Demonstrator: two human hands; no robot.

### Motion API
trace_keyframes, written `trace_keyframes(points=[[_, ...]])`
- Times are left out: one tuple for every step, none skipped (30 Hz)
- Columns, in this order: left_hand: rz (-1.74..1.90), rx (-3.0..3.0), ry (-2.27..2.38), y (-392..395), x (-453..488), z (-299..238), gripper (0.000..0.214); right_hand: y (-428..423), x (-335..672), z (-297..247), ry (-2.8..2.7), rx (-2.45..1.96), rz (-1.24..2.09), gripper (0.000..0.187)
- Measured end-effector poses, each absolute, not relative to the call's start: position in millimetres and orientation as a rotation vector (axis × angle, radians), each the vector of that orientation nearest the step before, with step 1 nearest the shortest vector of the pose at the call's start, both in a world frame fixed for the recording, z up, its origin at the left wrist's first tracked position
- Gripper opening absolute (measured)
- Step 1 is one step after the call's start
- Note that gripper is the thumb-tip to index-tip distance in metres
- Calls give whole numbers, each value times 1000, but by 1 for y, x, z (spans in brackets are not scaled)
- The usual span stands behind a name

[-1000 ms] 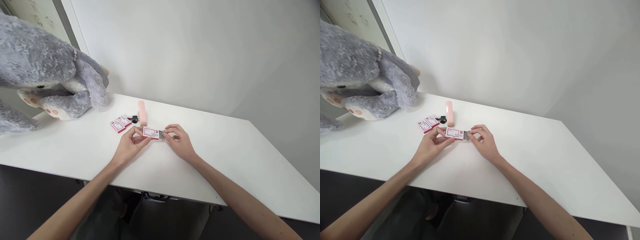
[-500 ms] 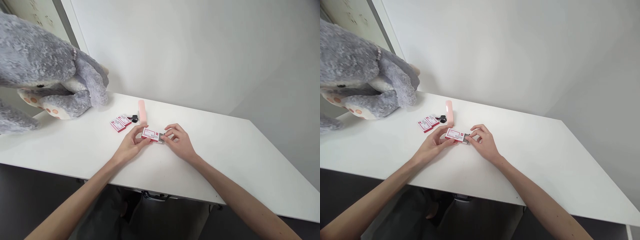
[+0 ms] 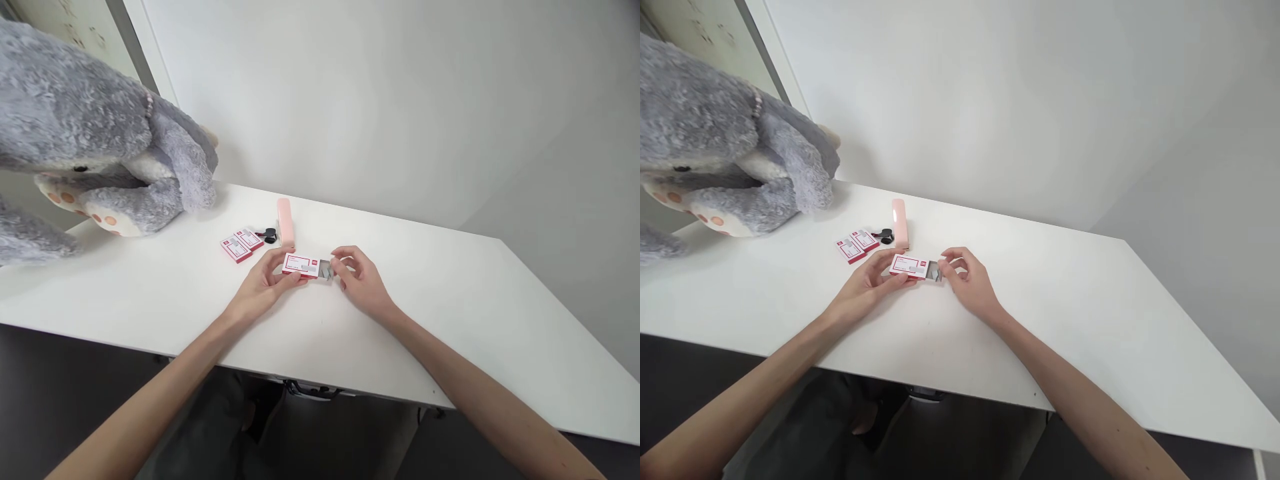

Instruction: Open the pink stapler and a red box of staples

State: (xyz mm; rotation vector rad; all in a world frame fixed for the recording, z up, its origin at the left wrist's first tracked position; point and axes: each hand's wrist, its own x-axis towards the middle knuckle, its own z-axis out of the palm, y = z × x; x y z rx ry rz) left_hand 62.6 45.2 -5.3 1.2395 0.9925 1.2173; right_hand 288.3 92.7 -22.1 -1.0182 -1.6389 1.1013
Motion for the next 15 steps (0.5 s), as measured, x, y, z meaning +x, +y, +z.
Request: trace_keyframes(points=[[1219,1222,982,45,62,-5,55,93,288,-21,-1617,-1006,1191,35],[1216,1200,976,45,62,-6,56,93,289,-20,-1601,-987,1276,37],[1210,1175,972,46,62,-6,56,93,289,-19,-1593,-963,1349,39],[1204,1149,967,46,62,-7,57,93,289,-18,-1587,-941,1408,41],[1196,1123,961,46,62,-7,57,93,289,-17,-1579,-925,1454,42],[1186,1101,952,46,62,-7,56,93,289,-16,-1568,-915,1487,43],[1174,1084,939,46,62,-7,56,93,289,-15,-1558,-908,1510,44],[1158,1070,925,46,62,-7,55,93,290,-15,-1547,-899,1528,45],[1136,1059,910,46,62,-7,54,93,290,-15,-1534,-888,1543,44],[1109,1051,895,46,62,-6,53,93,291,-15,-1517,-878,1555,44],[1081,1047,881,46,62,-5,52,94,291,-15,-1498,-867,1568,43],[1054,1052,869,45,62,-5,51,95,292,-15,-1478,-858,1581,42],[1030,1063,858,45,62,-5,50,95,292,-16,-1458,-852,1597,42],[1012,1081,850,45,62,-5,50,96,293,-16,-1437,-847,1612,41],[1001,1104,845,45,62,-5,51,96,293,-17,-1419,-844,1626,41]])
